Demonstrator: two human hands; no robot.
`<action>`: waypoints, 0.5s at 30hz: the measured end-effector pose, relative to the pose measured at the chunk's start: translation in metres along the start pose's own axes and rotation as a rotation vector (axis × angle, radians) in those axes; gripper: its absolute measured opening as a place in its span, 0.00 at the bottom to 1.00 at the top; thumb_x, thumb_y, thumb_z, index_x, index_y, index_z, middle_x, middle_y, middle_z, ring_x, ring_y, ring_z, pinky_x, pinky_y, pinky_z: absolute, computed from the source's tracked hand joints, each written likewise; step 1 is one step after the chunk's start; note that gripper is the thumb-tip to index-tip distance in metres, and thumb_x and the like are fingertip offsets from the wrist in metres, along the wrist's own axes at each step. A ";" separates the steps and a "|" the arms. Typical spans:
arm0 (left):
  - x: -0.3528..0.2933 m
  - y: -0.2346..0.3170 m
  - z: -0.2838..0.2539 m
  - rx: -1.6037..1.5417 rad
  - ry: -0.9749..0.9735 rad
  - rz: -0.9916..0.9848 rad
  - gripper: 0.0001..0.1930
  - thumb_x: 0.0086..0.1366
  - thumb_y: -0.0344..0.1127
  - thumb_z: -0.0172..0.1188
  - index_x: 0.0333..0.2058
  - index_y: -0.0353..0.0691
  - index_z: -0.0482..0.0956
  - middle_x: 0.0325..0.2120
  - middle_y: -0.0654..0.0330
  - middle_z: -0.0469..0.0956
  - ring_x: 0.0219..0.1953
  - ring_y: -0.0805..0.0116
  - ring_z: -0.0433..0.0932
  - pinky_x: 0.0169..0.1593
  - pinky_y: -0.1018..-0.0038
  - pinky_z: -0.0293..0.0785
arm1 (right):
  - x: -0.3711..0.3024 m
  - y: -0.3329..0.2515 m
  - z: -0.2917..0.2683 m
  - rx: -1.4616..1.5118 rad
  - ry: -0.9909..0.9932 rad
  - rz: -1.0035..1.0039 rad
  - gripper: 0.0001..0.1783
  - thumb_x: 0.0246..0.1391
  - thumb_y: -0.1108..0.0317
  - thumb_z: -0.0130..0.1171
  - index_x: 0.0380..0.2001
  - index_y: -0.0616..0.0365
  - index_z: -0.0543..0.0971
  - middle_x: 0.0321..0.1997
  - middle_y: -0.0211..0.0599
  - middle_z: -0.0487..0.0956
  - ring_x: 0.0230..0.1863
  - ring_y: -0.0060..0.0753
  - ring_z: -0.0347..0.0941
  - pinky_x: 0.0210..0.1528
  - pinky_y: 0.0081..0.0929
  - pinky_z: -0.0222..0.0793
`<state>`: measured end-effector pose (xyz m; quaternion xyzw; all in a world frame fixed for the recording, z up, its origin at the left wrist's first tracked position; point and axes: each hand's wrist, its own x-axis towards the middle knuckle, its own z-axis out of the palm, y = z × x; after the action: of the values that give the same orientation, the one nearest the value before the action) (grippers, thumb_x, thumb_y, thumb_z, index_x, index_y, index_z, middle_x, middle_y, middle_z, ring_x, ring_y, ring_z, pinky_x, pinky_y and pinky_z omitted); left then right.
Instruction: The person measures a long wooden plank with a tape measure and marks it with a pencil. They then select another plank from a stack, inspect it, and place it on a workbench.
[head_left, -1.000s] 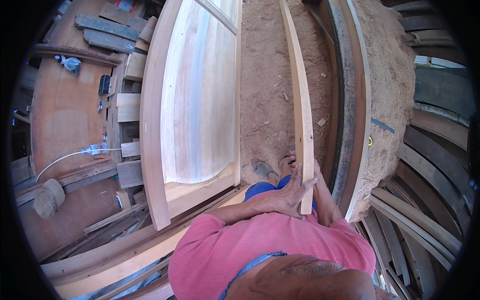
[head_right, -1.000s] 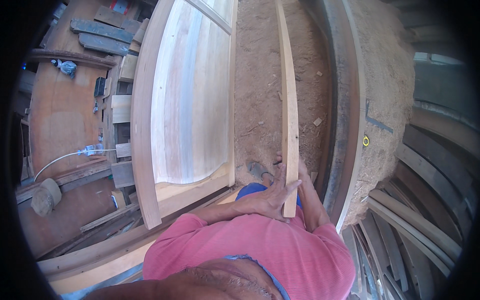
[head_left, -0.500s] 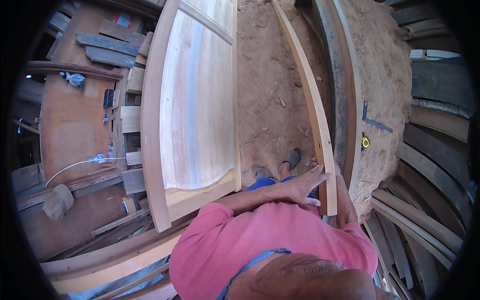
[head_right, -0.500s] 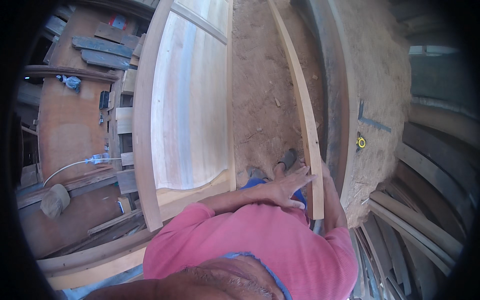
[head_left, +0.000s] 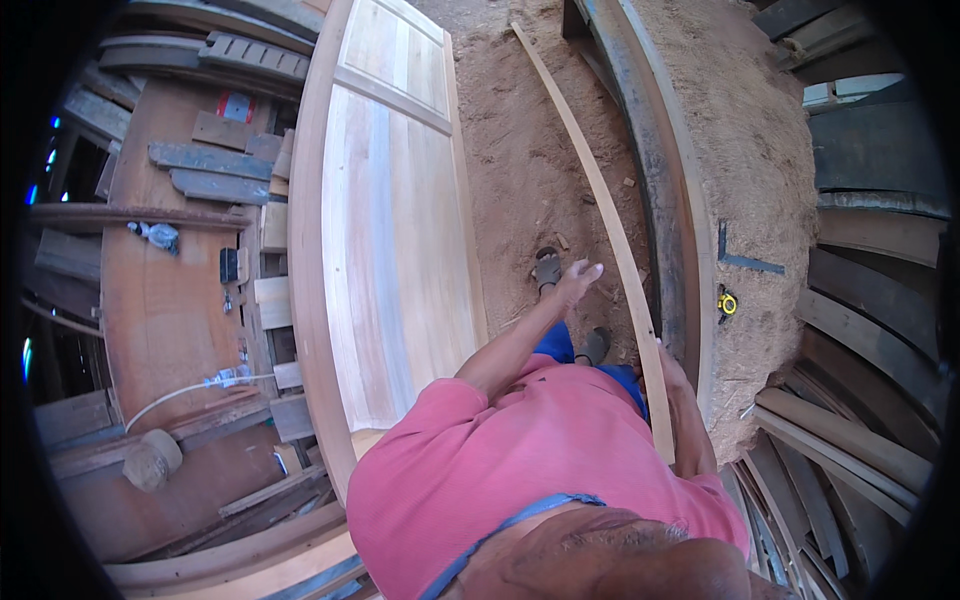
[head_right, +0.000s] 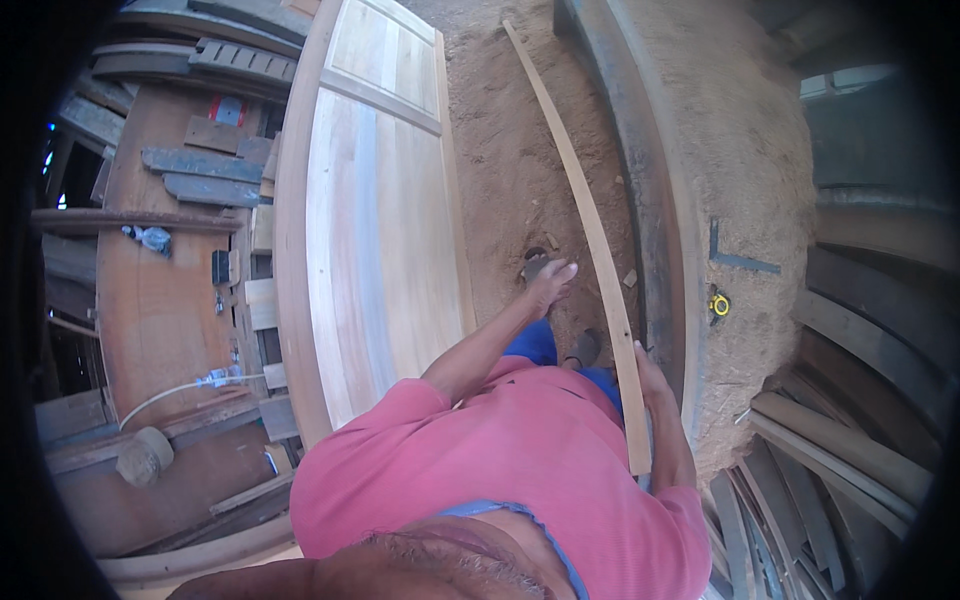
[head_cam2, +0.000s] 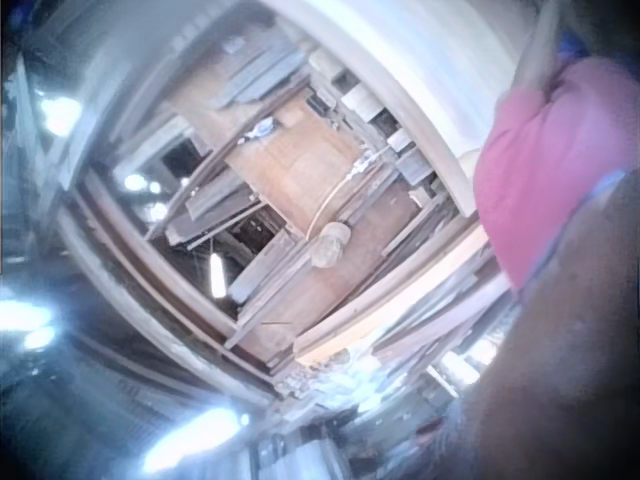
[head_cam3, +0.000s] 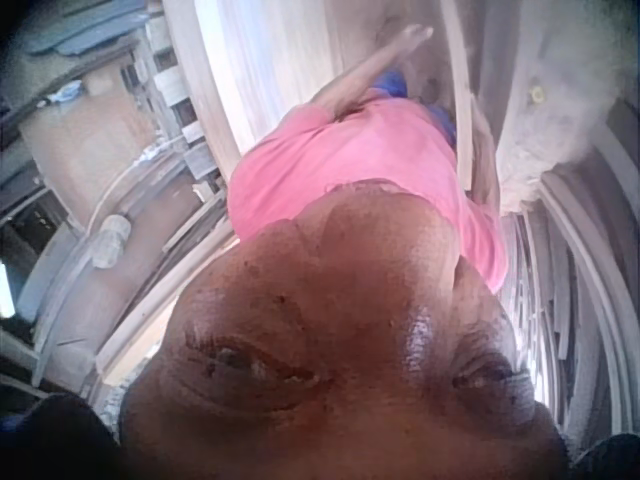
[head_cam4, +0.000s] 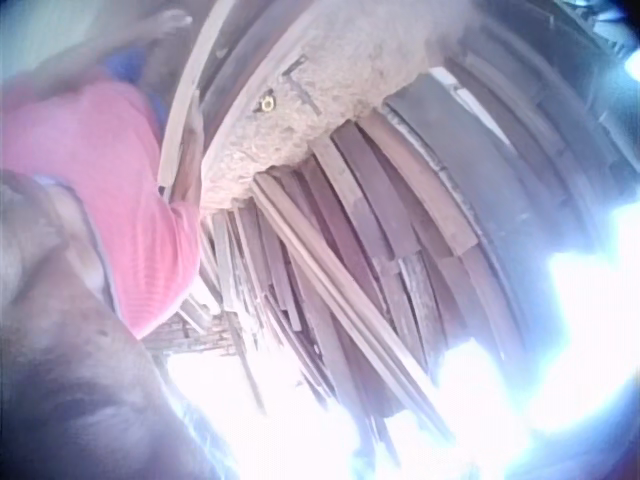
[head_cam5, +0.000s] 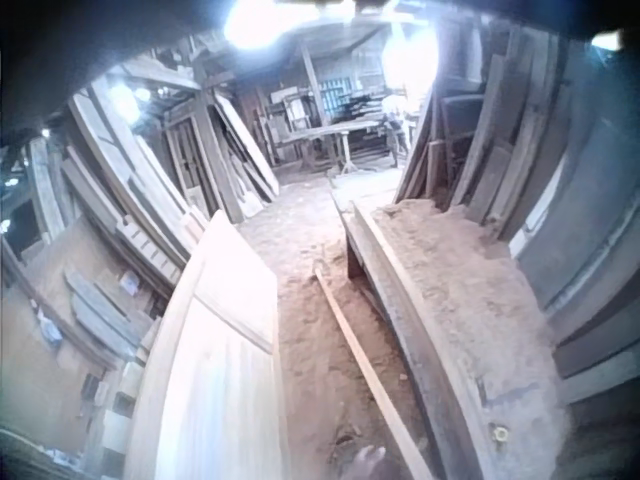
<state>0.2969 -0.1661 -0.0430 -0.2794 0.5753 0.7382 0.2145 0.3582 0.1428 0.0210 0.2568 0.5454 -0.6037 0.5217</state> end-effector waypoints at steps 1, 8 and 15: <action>0.023 0.009 -0.004 -0.094 -0.058 -0.080 0.42 0.66 0.63 0.64 0.67 0.40 0.64 0.55 0.47 0.76 0.52 0.54 0.77 0.57 0.61 0.74 | -0.001 -0.001 -0.002 0.019 -0.010 -0.032 0.35 0.74 0.36 0.36 0.38 0.54 0.82 0.26 0.32 0.78 0.23 0.29 0.74 0.27 0.30 0.71; 0.147 0.081 0.003 -0.640 -0.125 -0.099 0.39 0.61 0.73 0.61 0.55 0.44 0.73 0.41 0.52 0.82 0.45 0.58 0.80 0.48 0.55 0.80 | -0.030 -0.035 0.028 -0.188 0.151 -0.077 0.34 0.74 0.41 0.42 0.55 0.62 0.81 0.49 0.40 0.83 0.50 0.33 0.78 0.54 0.34 0.71; 0.145 0.091 -0.017 -0.784 -0.100 -0.285 0.36 0.64 0.72 0.59 0.50 0.42 0.76 0.36 0.56 0.80 0.38 0.57 0.83 0.43 0.55 0.83 | -0.002 -0.151 0.064 -0.963 0.294 0.143 0.33 0.66 0.40 0.52 0.50 0.62 0.82 0.52 0.60 0.83 0.59 0.59 0.77 0.61 0.45 0.69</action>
<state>0.1325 -0.2055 -0.0754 -0.3805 0.1954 0.8768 0.2197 0.2375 0.0635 0.0993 0.1061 0.8105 -0.2038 0.5388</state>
